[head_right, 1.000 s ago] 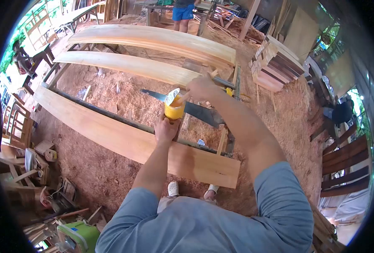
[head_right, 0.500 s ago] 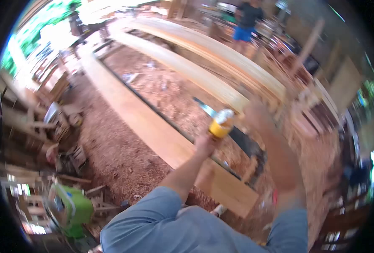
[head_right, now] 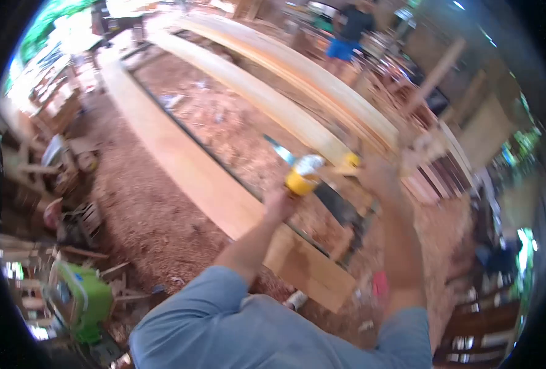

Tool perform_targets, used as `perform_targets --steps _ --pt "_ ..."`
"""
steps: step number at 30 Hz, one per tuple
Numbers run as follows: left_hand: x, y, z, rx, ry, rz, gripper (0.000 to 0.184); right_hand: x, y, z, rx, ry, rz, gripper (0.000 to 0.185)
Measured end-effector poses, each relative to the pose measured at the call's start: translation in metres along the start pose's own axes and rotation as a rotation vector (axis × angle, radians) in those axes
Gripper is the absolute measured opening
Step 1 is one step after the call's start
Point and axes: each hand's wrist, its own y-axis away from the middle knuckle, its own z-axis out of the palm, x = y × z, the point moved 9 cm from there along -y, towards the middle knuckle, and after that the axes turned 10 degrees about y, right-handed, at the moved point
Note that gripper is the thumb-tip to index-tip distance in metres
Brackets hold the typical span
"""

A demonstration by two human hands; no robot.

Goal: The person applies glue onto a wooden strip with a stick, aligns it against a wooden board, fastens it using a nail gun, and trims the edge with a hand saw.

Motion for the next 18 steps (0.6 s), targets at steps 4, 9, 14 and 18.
perform_targets --steps 4,9,14,18 --pt "0.116 0.025 0.005 -0.114 -0.706 0.375 0.048 0.048 0.034 0.042 -0.026 -0.178 0.158 0.03" --pt "0.131 0.026 0.008 -0.26 -0.74 0.131 0.053 0.058 0.057 0.066 -0.071 -0.349 0.17 0.033" --pt "0.128 0.025 0.008 -0.236 -0.72 0.156 0.051 0.058 0.065 0.088 -0.057 -0.431 0.164 0.034" --pt "0.127 0.02 0.006 -0.183 -0.672 0.183 0.051 0.052 0.098 0.08 -0.099 -0.458 0.217 0.035"
